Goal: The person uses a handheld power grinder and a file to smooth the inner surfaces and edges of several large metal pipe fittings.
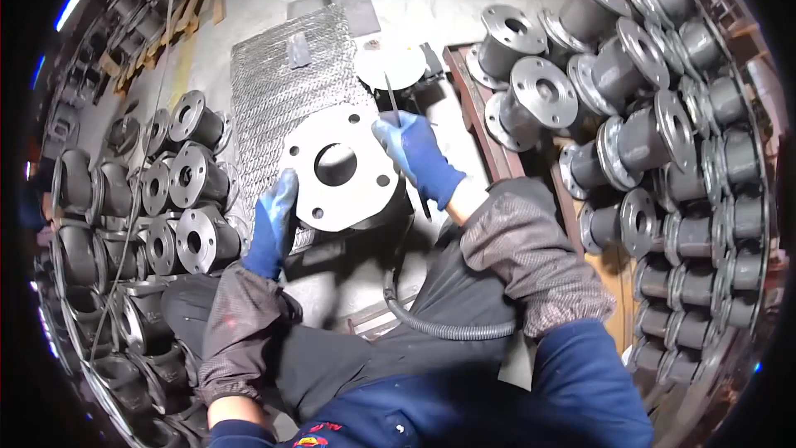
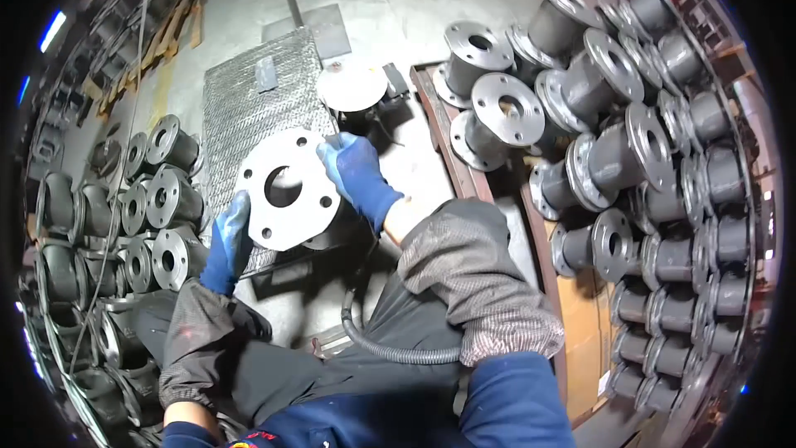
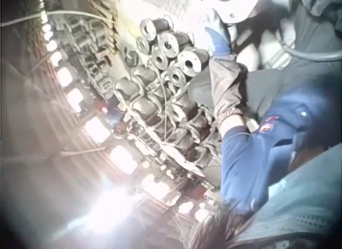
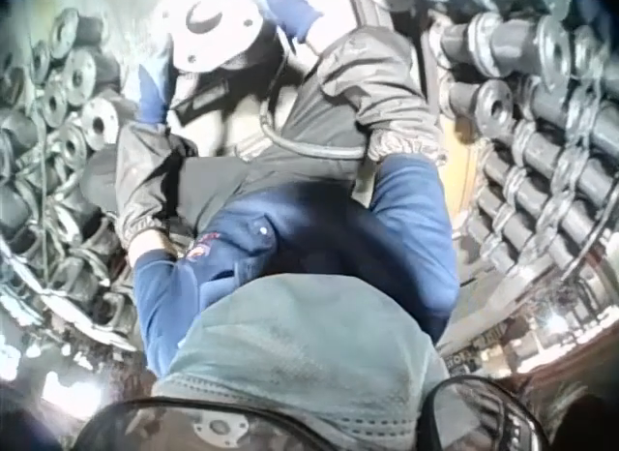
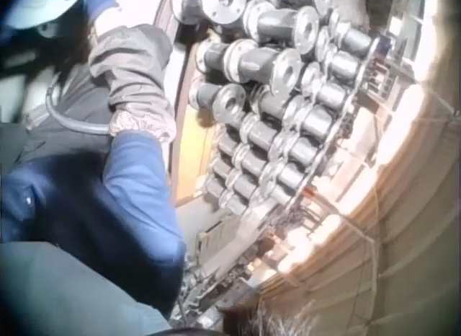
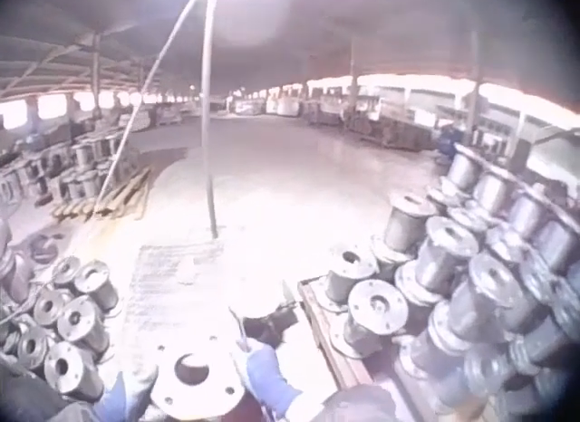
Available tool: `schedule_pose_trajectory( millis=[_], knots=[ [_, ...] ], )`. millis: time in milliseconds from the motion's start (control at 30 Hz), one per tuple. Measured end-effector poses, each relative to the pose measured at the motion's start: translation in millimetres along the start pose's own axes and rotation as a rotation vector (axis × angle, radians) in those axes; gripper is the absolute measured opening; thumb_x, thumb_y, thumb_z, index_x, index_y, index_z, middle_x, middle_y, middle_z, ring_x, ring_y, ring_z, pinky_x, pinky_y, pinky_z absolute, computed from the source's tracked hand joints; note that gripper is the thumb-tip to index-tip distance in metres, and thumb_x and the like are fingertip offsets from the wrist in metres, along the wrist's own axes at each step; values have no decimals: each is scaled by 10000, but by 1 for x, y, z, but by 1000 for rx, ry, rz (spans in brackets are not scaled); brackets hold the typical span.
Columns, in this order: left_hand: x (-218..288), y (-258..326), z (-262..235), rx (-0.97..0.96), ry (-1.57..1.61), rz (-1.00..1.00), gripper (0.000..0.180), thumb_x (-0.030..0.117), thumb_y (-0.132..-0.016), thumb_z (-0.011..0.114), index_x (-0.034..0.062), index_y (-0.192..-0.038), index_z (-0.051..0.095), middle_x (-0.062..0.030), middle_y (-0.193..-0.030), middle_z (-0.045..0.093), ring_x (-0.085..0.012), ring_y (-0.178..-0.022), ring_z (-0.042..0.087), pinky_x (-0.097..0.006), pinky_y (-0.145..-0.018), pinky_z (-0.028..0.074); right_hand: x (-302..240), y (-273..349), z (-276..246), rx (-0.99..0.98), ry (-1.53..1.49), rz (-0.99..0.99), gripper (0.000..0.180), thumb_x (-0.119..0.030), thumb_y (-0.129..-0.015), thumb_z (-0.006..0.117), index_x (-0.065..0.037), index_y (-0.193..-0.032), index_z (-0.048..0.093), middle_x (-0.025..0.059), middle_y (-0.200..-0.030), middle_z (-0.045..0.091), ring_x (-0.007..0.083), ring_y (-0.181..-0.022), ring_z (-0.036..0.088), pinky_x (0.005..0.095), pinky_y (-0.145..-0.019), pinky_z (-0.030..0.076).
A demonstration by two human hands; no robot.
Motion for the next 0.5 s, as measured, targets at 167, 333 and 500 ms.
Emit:
schedule_pose_trajectory(
  millis=[167, 333, 500],
  knots=[
    [23, -16, 26, 81, 87, 90, 373, 241, -954, 475, -64, -1157, 543, -126, -989, 651, -172, -812, 640, -286, -702, 510, -21, -1, -16, 34, 63, -52, 231, -176, -851, 591, 30, -946, 636, 21, -776, 616, 86, -705, 535, 245, -647, 445],
    [96, -36, 53, 76, -777, 650, 323, 85, -866, 519, -44, -1163, 523, -227, -860, 632, -344, -775, 659, -347, -638, 529, -61, -4, -53, 62, -240, -207, 145, -129, -811, 610, 0, -746, 596, -13, -618, 541, 69, -508, 465, 245, -472, 383],
    [185, -100, 118, -39, -728, 1030, 377, 47, -819, 598, -68, -1170, 521, -204, -923, 653, -291, -804, 677, -326, -668, 544, -125, 11, -134, 430, -79, -627, 207, -154, -857, 565, 31, -779, 613, 18, -629, 560, 108, -579, 498, 293, -542, 399]
  ],
)
Point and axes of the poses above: each hand's wrist, its own y-axis away from the middle knuckle, its own z-axis out of the palm, x = y × z, the point moved 7 cm from there along -y, towards the middle knuckle
